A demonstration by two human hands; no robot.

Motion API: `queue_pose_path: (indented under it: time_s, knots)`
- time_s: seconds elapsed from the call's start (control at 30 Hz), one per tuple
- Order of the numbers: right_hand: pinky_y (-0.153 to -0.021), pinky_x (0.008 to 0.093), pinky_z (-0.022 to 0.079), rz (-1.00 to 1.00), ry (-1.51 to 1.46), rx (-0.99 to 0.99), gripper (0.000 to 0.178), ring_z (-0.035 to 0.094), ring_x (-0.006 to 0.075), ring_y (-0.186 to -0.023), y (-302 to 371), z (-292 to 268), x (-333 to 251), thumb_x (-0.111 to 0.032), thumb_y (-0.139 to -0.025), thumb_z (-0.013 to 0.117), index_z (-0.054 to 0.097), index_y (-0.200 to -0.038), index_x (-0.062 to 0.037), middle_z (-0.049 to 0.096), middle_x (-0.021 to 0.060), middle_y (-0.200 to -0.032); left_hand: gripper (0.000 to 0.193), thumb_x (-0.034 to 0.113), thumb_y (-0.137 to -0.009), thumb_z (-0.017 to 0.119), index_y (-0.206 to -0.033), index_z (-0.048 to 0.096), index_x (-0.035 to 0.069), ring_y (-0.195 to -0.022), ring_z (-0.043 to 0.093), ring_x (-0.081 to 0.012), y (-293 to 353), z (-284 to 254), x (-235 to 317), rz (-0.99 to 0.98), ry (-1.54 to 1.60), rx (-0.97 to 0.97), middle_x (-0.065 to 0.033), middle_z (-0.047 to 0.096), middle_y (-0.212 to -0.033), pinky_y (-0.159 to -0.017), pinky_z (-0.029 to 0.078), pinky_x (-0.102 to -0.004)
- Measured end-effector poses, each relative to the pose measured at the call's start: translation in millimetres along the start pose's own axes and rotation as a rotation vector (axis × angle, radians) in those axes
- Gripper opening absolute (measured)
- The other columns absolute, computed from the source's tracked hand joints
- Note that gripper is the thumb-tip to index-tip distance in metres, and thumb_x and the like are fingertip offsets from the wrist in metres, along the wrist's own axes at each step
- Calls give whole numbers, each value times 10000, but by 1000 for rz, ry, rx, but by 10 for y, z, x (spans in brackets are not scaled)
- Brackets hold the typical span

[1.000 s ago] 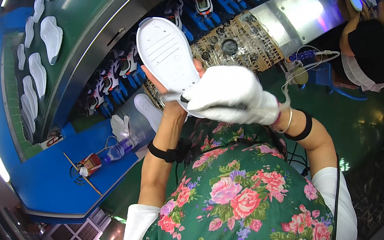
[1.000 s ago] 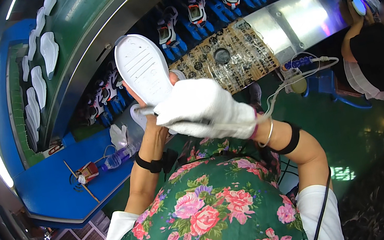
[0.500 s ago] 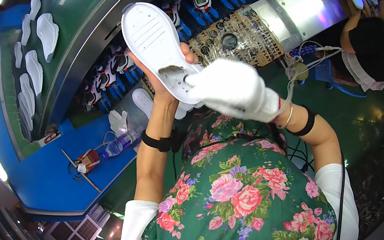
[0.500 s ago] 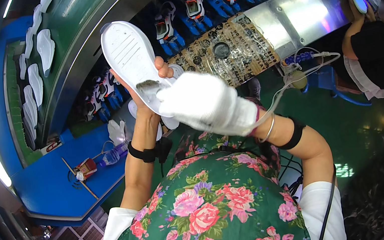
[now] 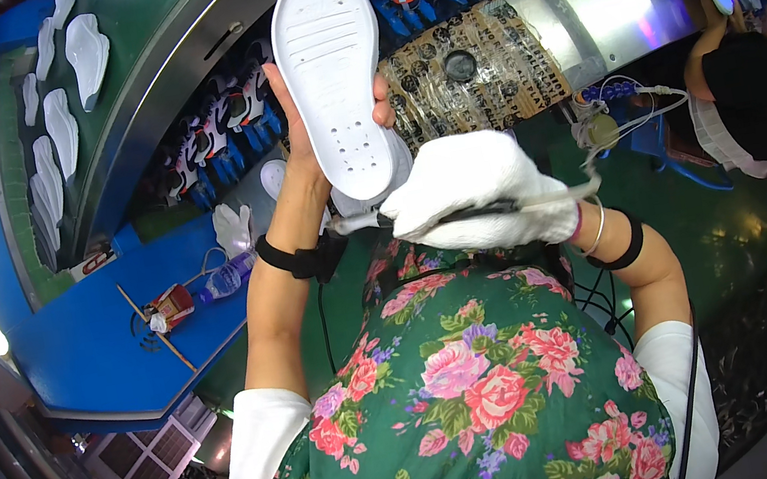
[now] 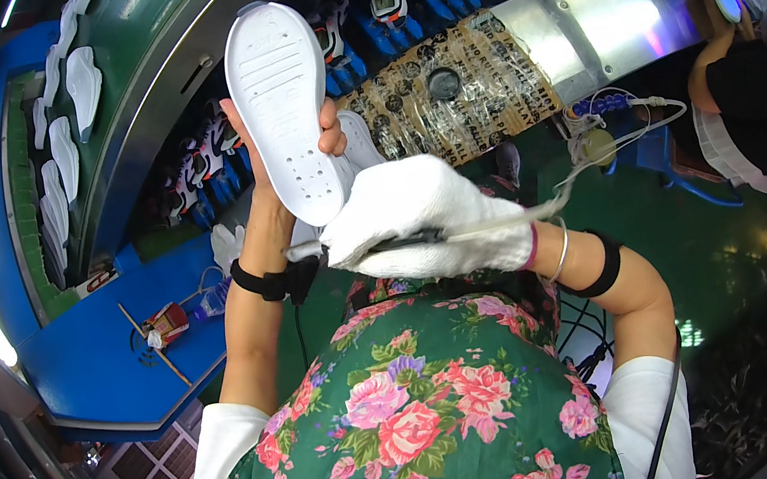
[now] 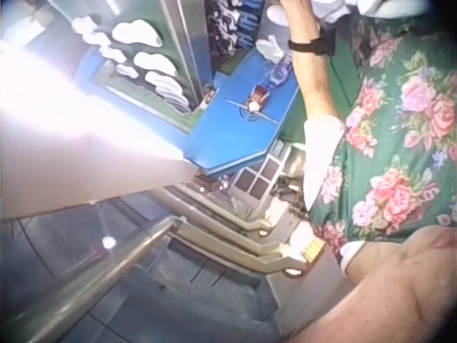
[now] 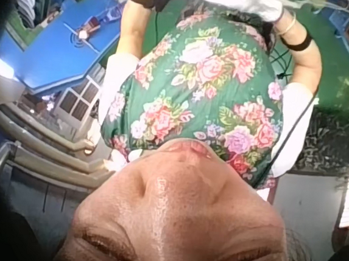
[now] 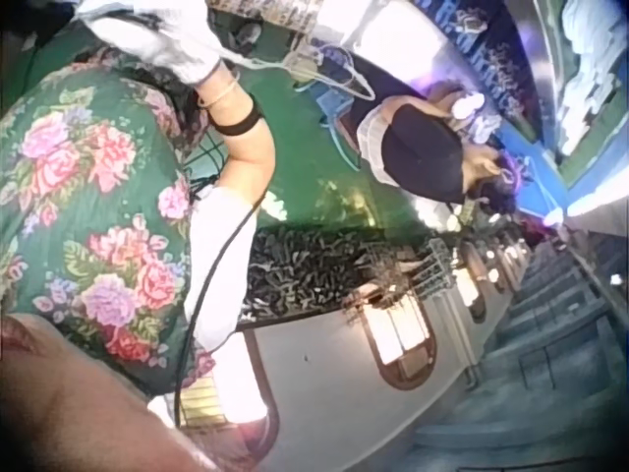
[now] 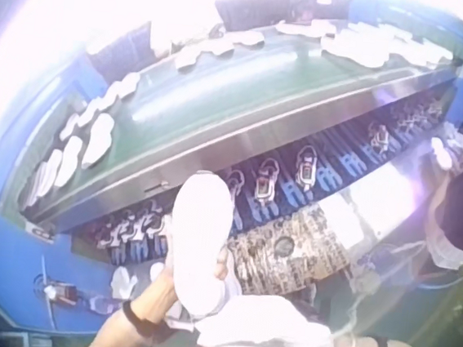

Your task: Applying glue to the bottom of shoe soles using a brush.

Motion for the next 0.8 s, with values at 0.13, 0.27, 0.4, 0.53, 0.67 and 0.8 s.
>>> queue_pose_path:
  time_s: [0.13,0.27,0.4,0.53,0.67,0.8]
  knots:
    - [-688,351,571,-75,301,63,204,706,255,-813,41,42,19,-61,-764,792,758,-965,-74,749,98,-986,1104,951,-778,286,-1459,443,96,-733,674,-333,-18,20,-52,-113,-31,-53,-250,644,-979,-606,572,-411]
    - [-693,352,572,-75,280,-105,229,697,259,-812,69,165,-1,-62,-745,799,750,-968,-83,747,98,-993,1071,917,-812,300,-1458,450,76,-758,710,-330,-24,-27,-55,-196,-95,-80,-266,655,-990,-622,611,-396]
    - [-711,344,567,-58,178,17,227,702,259,-819,6,-67,55,-67,-760,800,753,-979,-108,748,87,-986,1075,913,-814,298,-1435,477,54,-761,713,-314,-20,-53,-81,-255,-135,-73,-250,659,-985,-634,608,-394]
    - [-780,310,571,352,-195,80,126,718,180,-863,97,-123,228,-26,-800,766,772,-923,-52,756,75,-929,1070,905,-841,202,-1409,492,46,-736,698,-310,-86,-5,-36,-245,-156,-38,-227,655,-961,-621,594,-391]
    - [-859,294,575,576,-391,439,132,709,140,-931,73,-363,325,-11,-839,764,766,-968,16,758,106,-999,951,810,-925,184,-1390,489,39,-835,701,-331,-106,-46,-85,-82,-111,123,-224,666,-1029,-676,608,-417]
    - [-859,315,567,474,-98,445,155,717,173,-920,-42,-510,359,-31,-842,759,763,-990,17,758,118,-1002,541,380,-1073,287,-1437,449,14,-1128,647,-286,-37,56,-294,45,93,143,-217,585,-1347,-966,552,-425]
Point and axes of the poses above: each hand's wrist, its own y-axis away from the middle knuckle, its own z-axis out of the palm, x = y × z, the point moved 4 cm from there along -y, towards the middle knuckle
